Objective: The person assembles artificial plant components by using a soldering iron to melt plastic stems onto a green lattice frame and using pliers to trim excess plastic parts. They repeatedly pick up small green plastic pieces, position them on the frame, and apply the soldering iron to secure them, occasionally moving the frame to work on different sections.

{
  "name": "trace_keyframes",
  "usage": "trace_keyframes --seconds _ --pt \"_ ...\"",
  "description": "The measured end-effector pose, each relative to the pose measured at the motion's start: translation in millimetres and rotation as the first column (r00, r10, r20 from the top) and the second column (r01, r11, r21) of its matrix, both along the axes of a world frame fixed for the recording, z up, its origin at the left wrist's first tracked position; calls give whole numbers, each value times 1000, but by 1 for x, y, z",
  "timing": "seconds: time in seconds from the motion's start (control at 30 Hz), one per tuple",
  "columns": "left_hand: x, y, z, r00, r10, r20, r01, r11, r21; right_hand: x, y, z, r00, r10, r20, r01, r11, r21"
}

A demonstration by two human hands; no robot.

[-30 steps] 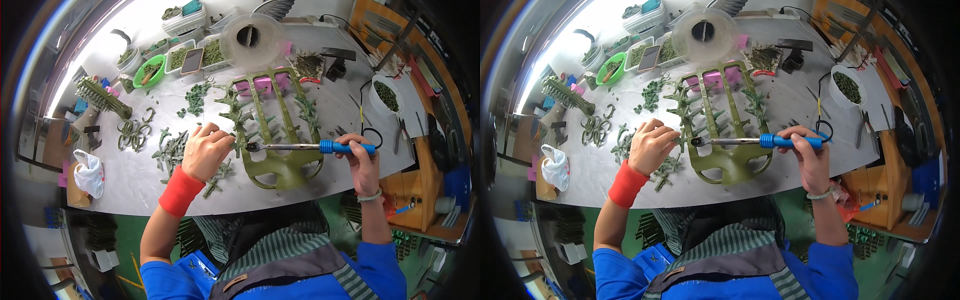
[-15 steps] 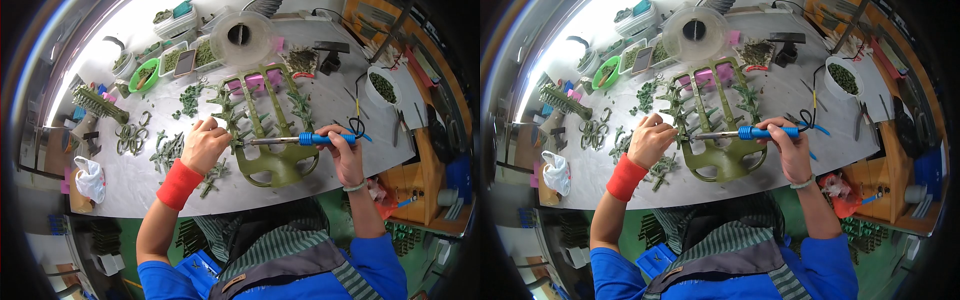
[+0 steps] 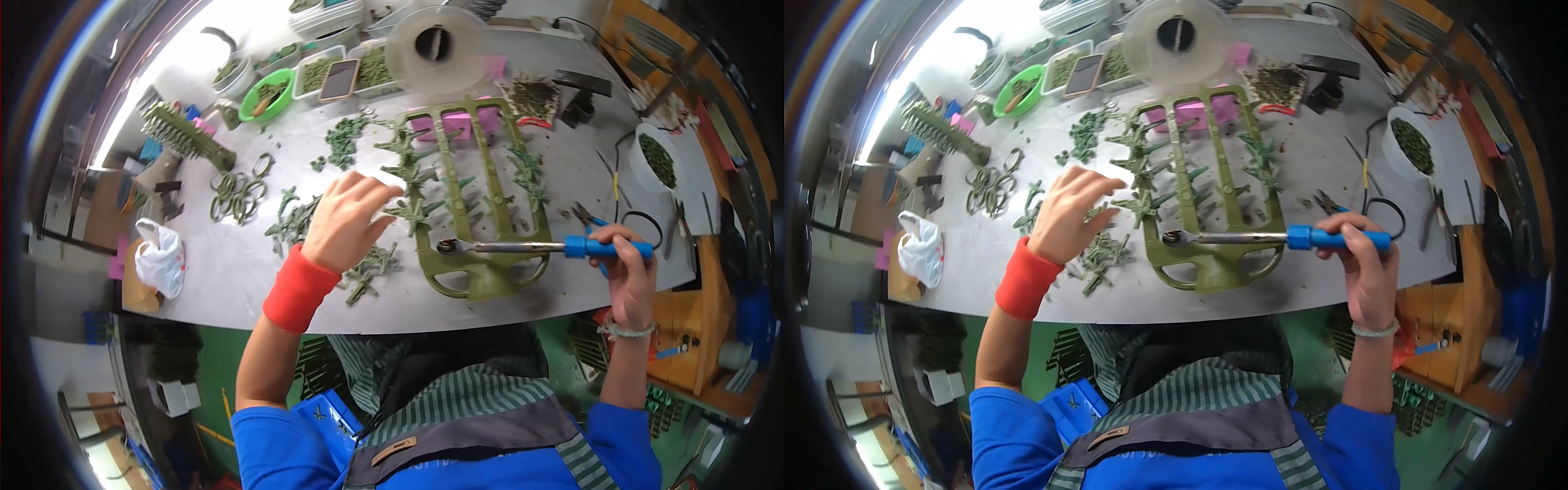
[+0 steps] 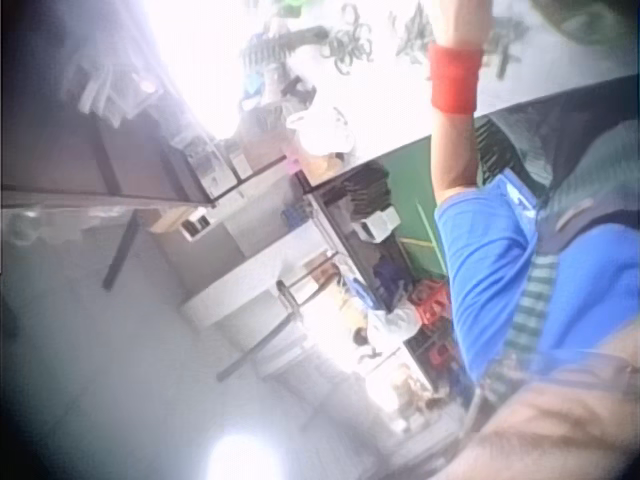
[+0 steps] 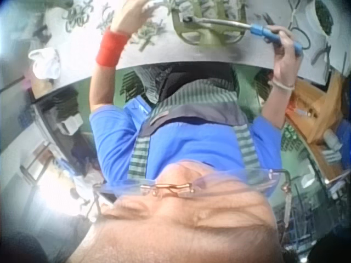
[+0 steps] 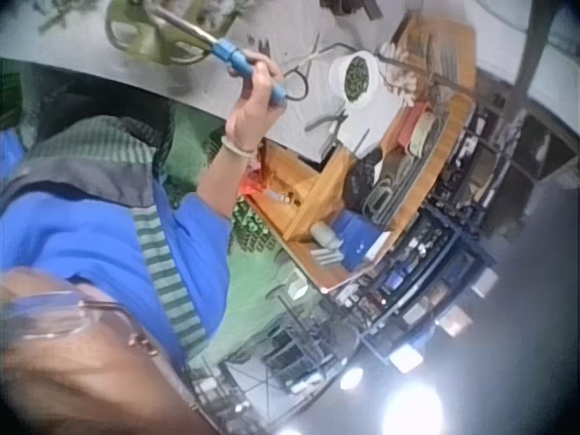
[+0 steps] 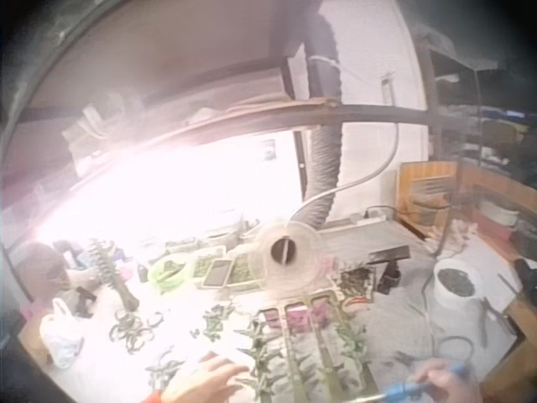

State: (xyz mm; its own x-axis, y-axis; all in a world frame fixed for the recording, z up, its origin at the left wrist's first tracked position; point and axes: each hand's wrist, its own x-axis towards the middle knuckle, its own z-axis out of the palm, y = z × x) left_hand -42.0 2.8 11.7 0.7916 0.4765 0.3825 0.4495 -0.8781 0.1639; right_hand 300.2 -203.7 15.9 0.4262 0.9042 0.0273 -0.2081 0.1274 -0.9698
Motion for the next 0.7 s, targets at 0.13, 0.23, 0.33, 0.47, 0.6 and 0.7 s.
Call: trace_keyframes --seconds 0.13,0.23,0.33,0.47,0.6,0.7 --pt "-56 -25 -11 950 304 70 -287 940 -186 5 -9 -2 999 -31 -22 32 999 9" --pt "-85 -60 -37 879 408 -248 -471 824 -313 8 -13 -2 1000 -6 -27 7 1000 14" --pt "-88 -87 -65 893 393 -220 -428 893 -138 7 -15 -2 999 -15 -31 16 999 34" --pt "-87 -95 -78 911 411 -43 -401 854 -330 5 -23 2 998 -67 -23 67 997 31" --pt "-90 -99 -77 876 480 -44 -436 753 -493 4 -35 6 990 -136 -40 137 990 41" --pt "-95 -99 -77 908 418 -14 -329 694 -640 4 -44 8 981 -187 -46 190 980 53"
